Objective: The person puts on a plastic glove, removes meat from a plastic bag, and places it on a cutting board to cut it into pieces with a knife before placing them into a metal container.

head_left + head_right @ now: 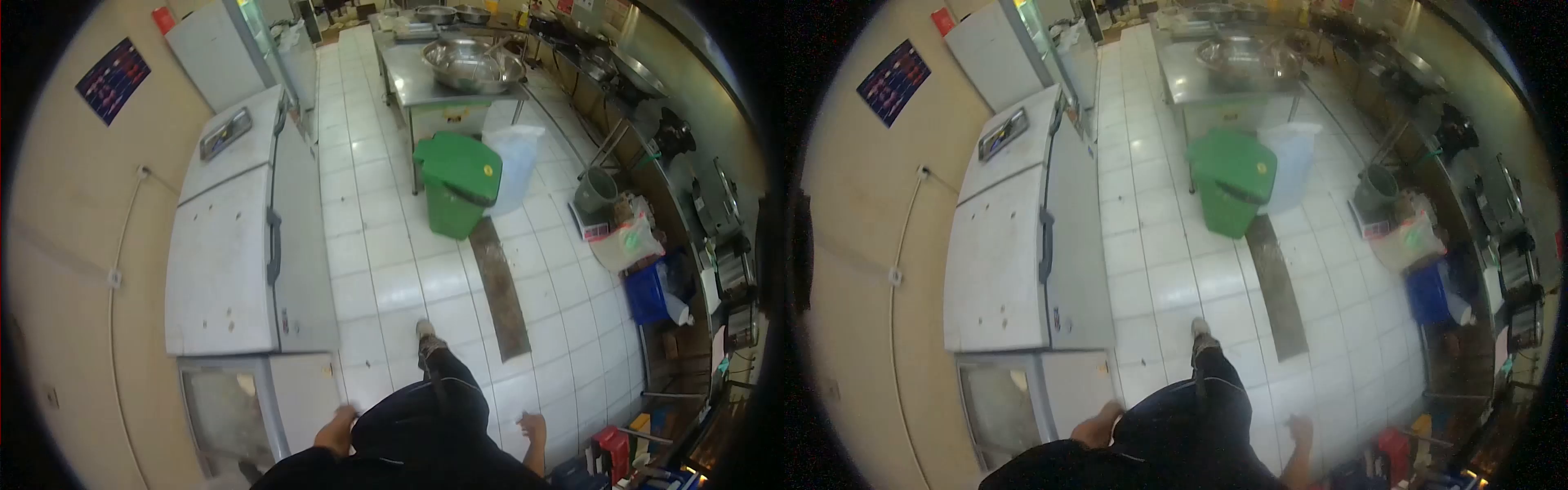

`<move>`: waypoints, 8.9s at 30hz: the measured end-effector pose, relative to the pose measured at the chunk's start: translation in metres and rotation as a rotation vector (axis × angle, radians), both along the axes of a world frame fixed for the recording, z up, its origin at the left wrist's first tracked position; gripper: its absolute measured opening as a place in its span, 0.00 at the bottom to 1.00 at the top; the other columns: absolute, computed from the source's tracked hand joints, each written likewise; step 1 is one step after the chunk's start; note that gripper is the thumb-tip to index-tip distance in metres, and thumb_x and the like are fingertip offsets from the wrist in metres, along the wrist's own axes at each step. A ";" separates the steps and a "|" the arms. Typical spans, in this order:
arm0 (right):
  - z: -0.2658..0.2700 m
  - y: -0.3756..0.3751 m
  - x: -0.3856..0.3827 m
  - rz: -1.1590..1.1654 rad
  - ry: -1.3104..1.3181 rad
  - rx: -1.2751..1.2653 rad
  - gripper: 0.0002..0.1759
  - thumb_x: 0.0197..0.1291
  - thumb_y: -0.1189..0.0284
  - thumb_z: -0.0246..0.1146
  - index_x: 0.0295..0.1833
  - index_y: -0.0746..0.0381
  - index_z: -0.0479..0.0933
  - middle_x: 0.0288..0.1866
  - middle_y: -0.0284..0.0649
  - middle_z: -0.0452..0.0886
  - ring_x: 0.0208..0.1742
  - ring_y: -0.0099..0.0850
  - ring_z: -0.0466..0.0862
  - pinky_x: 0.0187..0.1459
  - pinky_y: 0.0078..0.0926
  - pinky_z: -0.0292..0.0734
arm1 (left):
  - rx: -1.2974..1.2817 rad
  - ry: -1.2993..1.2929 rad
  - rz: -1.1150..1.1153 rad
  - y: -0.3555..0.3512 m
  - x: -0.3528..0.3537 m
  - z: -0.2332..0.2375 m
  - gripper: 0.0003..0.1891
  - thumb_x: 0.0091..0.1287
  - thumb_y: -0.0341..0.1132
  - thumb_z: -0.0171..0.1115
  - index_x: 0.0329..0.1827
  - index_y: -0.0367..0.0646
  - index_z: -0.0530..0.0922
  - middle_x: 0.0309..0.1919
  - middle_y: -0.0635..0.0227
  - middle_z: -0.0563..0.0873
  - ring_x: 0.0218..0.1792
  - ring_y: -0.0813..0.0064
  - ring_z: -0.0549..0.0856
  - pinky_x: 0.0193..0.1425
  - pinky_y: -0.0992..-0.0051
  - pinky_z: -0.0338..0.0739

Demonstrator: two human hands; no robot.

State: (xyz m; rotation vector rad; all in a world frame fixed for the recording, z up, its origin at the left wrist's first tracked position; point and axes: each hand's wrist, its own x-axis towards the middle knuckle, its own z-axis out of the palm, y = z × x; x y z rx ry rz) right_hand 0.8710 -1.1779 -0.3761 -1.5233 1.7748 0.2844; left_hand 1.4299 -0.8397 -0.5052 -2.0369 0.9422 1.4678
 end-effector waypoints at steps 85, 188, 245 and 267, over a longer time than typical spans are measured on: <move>0.212 -1.603 2.036 -0.335 -0.698 -0.426 0.22 0.63 0.63 0.71 0.59 0.61 0.78 0.48 0.48 0.86 0.45 0.39 0.87 0.49 0.37 0.81 | -0.716 0.826 0.448 -2.019 1.685 0.251 0.18 0.72 0.43 0.66 0.49 0.32 0.82 0.34 0.63 0.87 0.33 0.75 0.85 0.40 0.73 0.82; 0.239 -1.759 2.127 -0.926 -0.134 -1.098 0.04 0.61 0.72 0.68 0.41 0.57 0.83 0.38 0.35 0.83 0.46 0.38 0.77 0.52 0.44 0.60 | -0.071 1.672 0.407 -2.206 1.581 0.330 0.30 0.83 0.53 0.37 0.81 0.49 0.60 0.74 0.57 0.71 0.72 0.64 0.74 0.70 0.60 0.72; 0.251 -1.814 2.051 -0.731 -0.229 -1.423 0.07 0.60 0.74 0.67 0.44 0.58 0.82 0.37 0.36 0.82 0.46 0.41 0.76 0.50 0.42 0.63 | -0.022 2.009 0.993 -2.322 1.463 0.269 0.26 0.70 0.58 0.61 0.66 0.60 0.72 0.68 0.59 0.74 0.71 0.54 0.70 0.78 0.47 0.59; 0.322 -1.773 2.065 -0.879 -0.034 -1.884 0.17 0.49 0.84 0.72 0.47 0.58 0.87 0.42 0.39 0.73 0.44 0.36 0.73 0.44 0.32 0.67 | 0.029 2.295 0.798 -2.231 1.509 0.513 0.24 0.70 0.59 0.59 0.59 0.54 0.83 0.74 0.54 0.70 0.78 0.42 0.59 0.82 0.35 0.42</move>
